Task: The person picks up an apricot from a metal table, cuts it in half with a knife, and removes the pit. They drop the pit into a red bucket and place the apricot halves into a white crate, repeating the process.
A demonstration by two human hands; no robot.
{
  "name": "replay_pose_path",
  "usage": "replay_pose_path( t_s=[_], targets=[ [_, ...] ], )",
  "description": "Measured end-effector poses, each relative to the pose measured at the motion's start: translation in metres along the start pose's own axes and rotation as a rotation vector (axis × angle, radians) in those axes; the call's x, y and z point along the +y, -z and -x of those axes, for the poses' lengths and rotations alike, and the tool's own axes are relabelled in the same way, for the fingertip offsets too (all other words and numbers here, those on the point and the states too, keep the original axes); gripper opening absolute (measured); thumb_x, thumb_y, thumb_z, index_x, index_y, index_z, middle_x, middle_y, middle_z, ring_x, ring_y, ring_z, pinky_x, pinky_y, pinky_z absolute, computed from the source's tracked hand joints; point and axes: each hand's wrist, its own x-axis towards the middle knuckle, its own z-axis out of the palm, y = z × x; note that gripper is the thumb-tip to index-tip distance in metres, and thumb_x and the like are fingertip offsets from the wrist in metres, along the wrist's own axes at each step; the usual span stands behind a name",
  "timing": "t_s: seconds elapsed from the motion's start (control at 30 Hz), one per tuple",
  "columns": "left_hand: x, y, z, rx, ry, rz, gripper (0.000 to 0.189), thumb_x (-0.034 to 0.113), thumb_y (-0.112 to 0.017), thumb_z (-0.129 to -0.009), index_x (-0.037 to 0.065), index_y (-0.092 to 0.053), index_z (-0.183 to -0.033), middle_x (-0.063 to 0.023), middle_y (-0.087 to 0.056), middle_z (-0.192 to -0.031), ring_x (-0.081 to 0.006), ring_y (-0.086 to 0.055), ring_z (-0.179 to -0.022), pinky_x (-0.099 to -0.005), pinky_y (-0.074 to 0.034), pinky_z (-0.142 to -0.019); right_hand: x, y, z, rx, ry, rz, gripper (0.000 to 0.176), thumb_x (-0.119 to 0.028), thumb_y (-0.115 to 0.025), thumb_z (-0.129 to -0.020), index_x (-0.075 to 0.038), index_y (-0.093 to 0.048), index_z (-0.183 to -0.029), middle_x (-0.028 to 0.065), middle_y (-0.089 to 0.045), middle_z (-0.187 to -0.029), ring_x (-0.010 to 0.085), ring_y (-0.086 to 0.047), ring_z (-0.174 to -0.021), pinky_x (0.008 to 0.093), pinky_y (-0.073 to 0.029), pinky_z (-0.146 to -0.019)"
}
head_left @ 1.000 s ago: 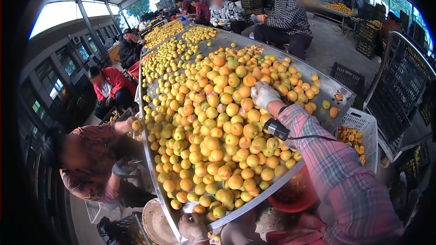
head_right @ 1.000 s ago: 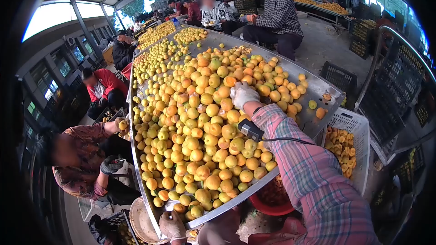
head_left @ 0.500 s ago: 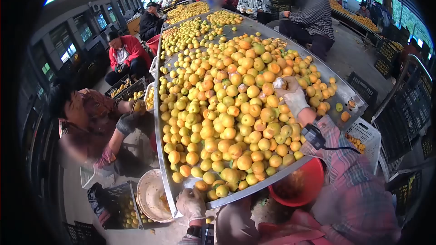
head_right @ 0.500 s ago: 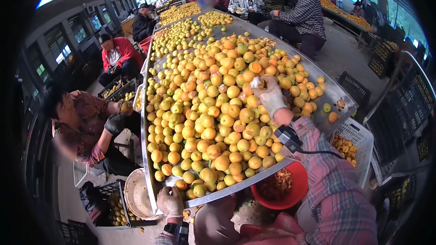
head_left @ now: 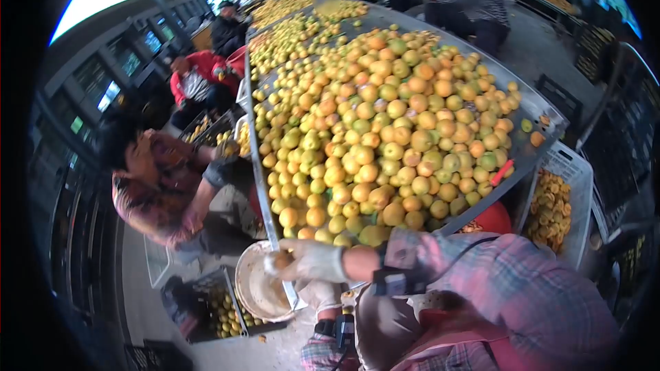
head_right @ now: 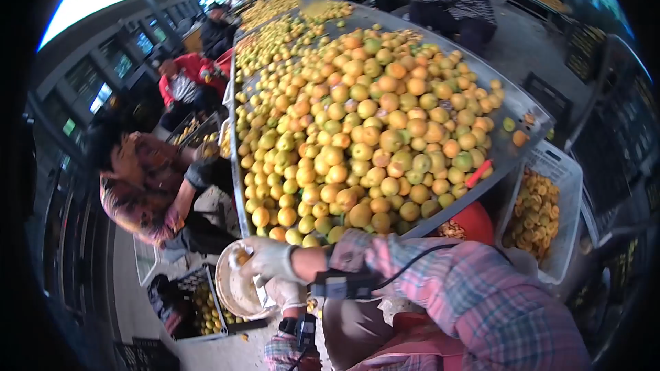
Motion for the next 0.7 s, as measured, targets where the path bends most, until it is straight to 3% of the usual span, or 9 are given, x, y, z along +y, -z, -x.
replay_pose_path(
  t_s=[0.03, 0.13, 0.2, 0.27, 0.4, 0.43, 0.5, 0.6, 0.7],
  targets=[
    [0.001, 0.01, 0.025, 0.013, -0.093, 0.015, 0.02, 0.028, -0.063, -0.084, 0.008, -0.061, -0.087, -0.0039, -0.064, -0.079, -0.0195, -0.065, -0.077, -0.03, -0.053, -0.063, 0.022, -0.013, -0.023, 0.007, 0.055, 0.006, 0.038, -0.012, -0.068, -0.08, 0.002, -0.056, -0.114, 0.0108, -0.065, -0.093, 0.0174, -0.062, -0.079, 0.0313, -0.05, -0.07],
    [0.03, 0.118, 0.015, -0.615, -0.39, 0.147, 0.021, 0.027, -0.063, -0.084, 0.007, -0.064, -0.082, -0.0057, -0.066, -0.081, -0.0219, -0.065, -0.081, -0.0359, -0.05, -0.068, 0.055, -0.029, -0.086, -0.064, 0.18, 0.046, 0.046, -0.011, -0.07, -0.077, 0.003, -0.053, -0.117, 0.0168, -0.065, -0.09, 0.0224, -0.063, -0.078, 0.0371, -0.049, -0.071],
    [0.022, 0.199, -0.003, -1.057, -0.515, 0.2, 0.022, 0.027, -0.062, -0.084, 0.006, -0.066, -0.08, -0.0068, -0.067, -0.082, -0.0235, -0.065, -0.084, -0.0399, -0.049, -0.072, -0.04, 0.018, 0.02, 0.063, 0.106, 0.374, 0.083, -0.019, -0.076, -0.07, -0.004, -0.037, -0.141, 0.0224, -0.061, -0.114, 0.0285, -0.063, -0.101, 0.0335, -0.049, -0.086],
    [0.071, 0.151, 0.028, 0.189, 0.016, 0.313, 0.029, 0.03, -0.058, -0.083, 0.003, -0.066, -0.08, -0.0154, -0.066, -0.083, -0.0333, -0.062, -0.083, -0.0452, -0.046, -0.072, -0.037, 0.057, 0.039, 0.17, 0.167, 0.245, 0.067, -0.016, -0.068, -0.078, -0.003, -0.04, -0.138, 0.0223, -0.059, -0.12, 0.0275, -0.061, -0.104, 0.0306, -0.049, -0.088],
    [0.071, 0.147, 0.03, 0.251, -0.012, 0.343, 0.023, 0.025, -0.061, -0.081, 0.003, -0.065, -0.075, -0.0168, -0.064, -0.077, -0.0346, -0.06, -0.077, -0.046, -0.046, -0.069, -0.05, 0.169, 0.086, 0.602, 0.38, 0.233, 0.046, -0.01, -0.061, -0.086, -0.007, -0.049, -0.13, 0.0084, -0.059, -0.11, 0.014, -0.057, -0.1, 0.0264, -0.047, -0.085],
    [0.069, 0.147, 0.029, 0.204, -0.001, 0.351, 0.026, 0.026, -0.057, -0.082, 0.002, -0.063, -0.076, -0.0176, -0.064, -0.08, -0.0352, -0.06, -0.079, -0.0452, -0.045, -0.072, -0.057, 0.201, 0.1, 0.733, 0.463, 0.313, 0.046, -0.012, -0.061, -0.084, -0.006, -0.05, -0.129, 0.0138, -0.061, -0.108, 0.0188, -0.062, -0.086, 0.0303, -0.051, -0.077],
    [0.075, 0.153, 0.032, 0.217, -0.008, 0.353, 0.025, 0.025, -0.057, -0.083, 0.002, -0.063, -0.076, -0.0177, -0.064, -0.08, -0.0356, -0.06, -0.079, -0.0452, -0.045, -0.072, -0.055, 0.272, 0.12, 1.02, 0.591, 0.572, 0.043, -0.014, -0.061, -0.083, -0.01, -0.054, -0.126, 0.0164, -0.063, -0.103, 0.0264, -0.063, -0.088, 0.0345, -0.051, -0.079],
    [0.082, 0.159, 0.035, 0.221, 0.006, 0.354, 0.024, 0.024, -0.058, -0.083, 0.002, -0.063, -0.076, -0.0178, -0.063, -0.079, -0.0359, -0.06, -0.078, -0.0453, -0.045, -0.073, -0.078, 0.336, 0.164, 1.302, 0.245, 1.095, 0.046, -0.012, -0.056, -0.083, -0.015, -0.052, -0.129, 0.0191, -0.063, -0.109, 0.034, -0.063, -0.092, 0.042, -0.051, -0.081],
    [0.082, 0.158, 0.035, 0.222, 0.015, 0.338, 0.023, 0.024, -0.058, -0.083, 0.002, -0.062, -0.076, -0.0176, -0.063, -0.079, -0.036, -0.06, -0.078, -0.0455, -0.045, -0.073, -0.086, 0.383, 0.178, 1.263, 0.014, 1.149, 0.048, -0.013, -0.057, -0.084, -0.013, -0.049, -0.132, 0.0199, -0.06, -0.117, 0.0369, -0.058, -0.106, 0.0446, -0.048, -0.089]
  ],
)
